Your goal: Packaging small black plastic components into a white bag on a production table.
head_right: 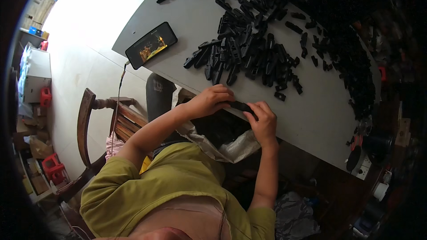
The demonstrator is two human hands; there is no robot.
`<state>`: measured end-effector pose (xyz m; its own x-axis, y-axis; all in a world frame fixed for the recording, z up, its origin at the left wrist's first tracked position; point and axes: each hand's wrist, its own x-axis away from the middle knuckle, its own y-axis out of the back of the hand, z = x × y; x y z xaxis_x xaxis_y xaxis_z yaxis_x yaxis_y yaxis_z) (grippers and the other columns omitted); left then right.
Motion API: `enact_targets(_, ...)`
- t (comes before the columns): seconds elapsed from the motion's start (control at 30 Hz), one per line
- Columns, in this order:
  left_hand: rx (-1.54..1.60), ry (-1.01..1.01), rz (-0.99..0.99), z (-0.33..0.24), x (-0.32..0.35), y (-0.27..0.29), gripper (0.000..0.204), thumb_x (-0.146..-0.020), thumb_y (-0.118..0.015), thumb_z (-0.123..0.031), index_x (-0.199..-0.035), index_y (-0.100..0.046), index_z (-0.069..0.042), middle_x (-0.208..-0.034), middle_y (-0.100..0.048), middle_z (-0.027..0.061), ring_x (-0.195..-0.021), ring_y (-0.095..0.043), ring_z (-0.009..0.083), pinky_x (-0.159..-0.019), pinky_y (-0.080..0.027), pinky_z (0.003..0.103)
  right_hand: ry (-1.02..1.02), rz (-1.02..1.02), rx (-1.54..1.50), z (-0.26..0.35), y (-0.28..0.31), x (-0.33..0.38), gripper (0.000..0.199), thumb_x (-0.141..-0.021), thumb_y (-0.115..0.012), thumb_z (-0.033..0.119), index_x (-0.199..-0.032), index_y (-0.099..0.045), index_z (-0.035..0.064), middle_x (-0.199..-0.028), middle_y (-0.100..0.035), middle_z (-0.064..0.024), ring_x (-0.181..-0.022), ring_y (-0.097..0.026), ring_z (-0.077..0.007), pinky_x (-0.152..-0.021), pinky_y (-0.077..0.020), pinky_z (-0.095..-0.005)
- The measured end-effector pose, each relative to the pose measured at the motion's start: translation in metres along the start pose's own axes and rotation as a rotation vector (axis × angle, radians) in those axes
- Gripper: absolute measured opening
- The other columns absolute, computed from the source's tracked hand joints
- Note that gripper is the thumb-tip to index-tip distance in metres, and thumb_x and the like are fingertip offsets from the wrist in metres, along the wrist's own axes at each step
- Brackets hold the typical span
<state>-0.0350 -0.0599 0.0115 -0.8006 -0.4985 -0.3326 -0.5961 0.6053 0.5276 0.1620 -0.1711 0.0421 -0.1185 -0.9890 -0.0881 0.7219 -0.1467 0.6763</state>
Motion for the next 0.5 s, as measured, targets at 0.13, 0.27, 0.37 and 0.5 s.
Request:
enact_targets(0.13, 0.027, -0.019, 0.003, 0.000, -0.002, 0.000, 0.024, -0.075, -0.068, -0.004, -0.099, -0.064, -0.002, -0.101, -0.061, 0.0108, -0.096, -0.057, 0.0303, -0.084, -0.048, 0.039, 0.127, 0.005, 0.071, -0.007, 0.004, 0.000, 0.031, -0.065, -0.075, -0.002, -0.095, -0.067, -0.0011, -0.084, -0.059, -0.0080, -0.077, -0.058, -0.0213, -0.065, -0.0471, -0.0311)
enact_targets(0.27, 0.049, -0.049, 0.044, 0.000, -0.005, 0.000, 0.027, -0.074, -0.068, -0.002, -0.100, -0.064, -0.002, -0.101, -0.061, 0.0113, -0.095, -0.057, 0.0303, -0.084, -0.048, 0.038, 0.201, -0.029, 0.026, -0.002, -0.014, -0.008, 0.037, -0.060, -0.079, 0.005, -0.095, -0.069, 0.0029, -0.082, -0.055, -0.0055, -0.081, -0.053, -0.0247, -0.070, -0.0459, -0.0359)
enact_targets(0.37, 0.008, -0.076, 0.076, -0.008, 0.001, 0.005, 0.026, -0.075, -0.065, -0.001, -0.101, -0.064, -0.003, -0.100, -0.061, 0.0117, -0.095, -0.057, 0.0304, -0.083, -0.048, 0.038, 0.193, 0.036, 0.076, -0.002, -0.010, -0.003, 0.033, -0.066, -0.077, 0.008, -0.097, -0.069, 0.0031, -0.090, -0.055, -0.0060, -0.083, -0.053, -0.0250, -0.074, -0.0467, -0.0363)
enact_targets(0.5, -0.200, 0.002, -0.102, -0.007, 0.021, 0.025, 0.030, -0.076, -0.059, 0.004, -0.104, -0.063, -0.004, -0.100, -0.059, 0.0126, -0.094, -0.057, 0.0313, -0.080, -0.048, 0.038, -0.095, -0.465, 0.229, -0.034, 0.015, -0.001, 0.026, -0.083, -0.066, 0.009, -0.108, -0.064, 0.0044, -0.105, -0.053, -0.0081, -0.096, -0.056, -0.0264, -0.082, -0.0477, -0.0353)
